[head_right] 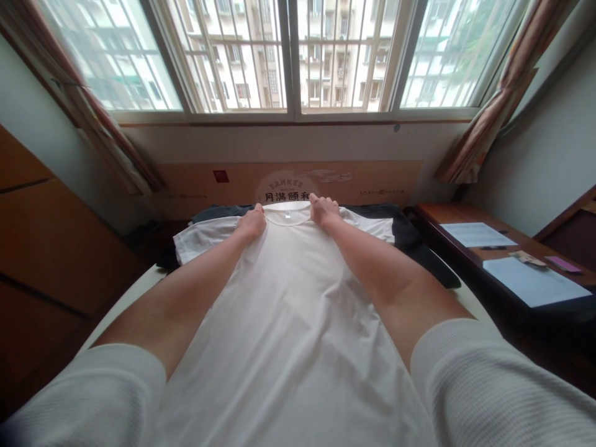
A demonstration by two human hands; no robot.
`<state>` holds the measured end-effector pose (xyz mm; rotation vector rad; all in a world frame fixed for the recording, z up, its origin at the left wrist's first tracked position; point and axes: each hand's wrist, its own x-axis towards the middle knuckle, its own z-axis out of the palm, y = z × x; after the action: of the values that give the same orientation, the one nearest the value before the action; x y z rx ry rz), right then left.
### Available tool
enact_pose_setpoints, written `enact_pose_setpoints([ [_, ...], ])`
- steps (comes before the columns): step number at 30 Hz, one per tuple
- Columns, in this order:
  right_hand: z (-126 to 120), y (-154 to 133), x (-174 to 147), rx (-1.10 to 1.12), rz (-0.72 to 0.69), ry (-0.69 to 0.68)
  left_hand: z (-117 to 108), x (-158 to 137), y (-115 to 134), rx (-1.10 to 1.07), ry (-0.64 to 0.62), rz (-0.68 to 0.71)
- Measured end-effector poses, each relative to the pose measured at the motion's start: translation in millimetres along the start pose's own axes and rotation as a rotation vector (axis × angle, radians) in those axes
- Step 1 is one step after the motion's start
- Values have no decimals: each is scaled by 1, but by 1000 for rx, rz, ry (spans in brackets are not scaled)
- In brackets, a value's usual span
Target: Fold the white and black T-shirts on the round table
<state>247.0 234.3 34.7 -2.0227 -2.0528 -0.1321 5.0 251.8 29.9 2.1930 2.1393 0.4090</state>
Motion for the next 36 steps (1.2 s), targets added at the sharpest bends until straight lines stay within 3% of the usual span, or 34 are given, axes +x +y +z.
enact_pose_setpoints([
  [4,12,1,-1,-27,32,-34,5,4,4,-74,31,-93],
  [7,18,1,-1,-34,62,-60,13,4,6,-81,29,19],
  [10,20,2,-6,-40,40,-34,25,-3,1,-23,-57,190],
  [14,24,14,-14,37,104,-87,36,-12,-10,74,-103,207],
  [18,25,43,-18,133,222,-159,25,-15,-13,113,-72,174],
  [21,26,70,-22,145,243,-154,9,-21,-18,40,61,120],
  [25,27,100,-30,155,258,-157,-6,-50,-45,-70,231,46],
  [28,24,107,-40,145,261,-164,-11,-79,-77,-14,302,29],
  [32,16,93,-63,91,226,-162,-13,-97,-111,62,244,-78],
  [36,15,88,-92,108,90,-233,-12,-96,-118,83,177,-120],
])
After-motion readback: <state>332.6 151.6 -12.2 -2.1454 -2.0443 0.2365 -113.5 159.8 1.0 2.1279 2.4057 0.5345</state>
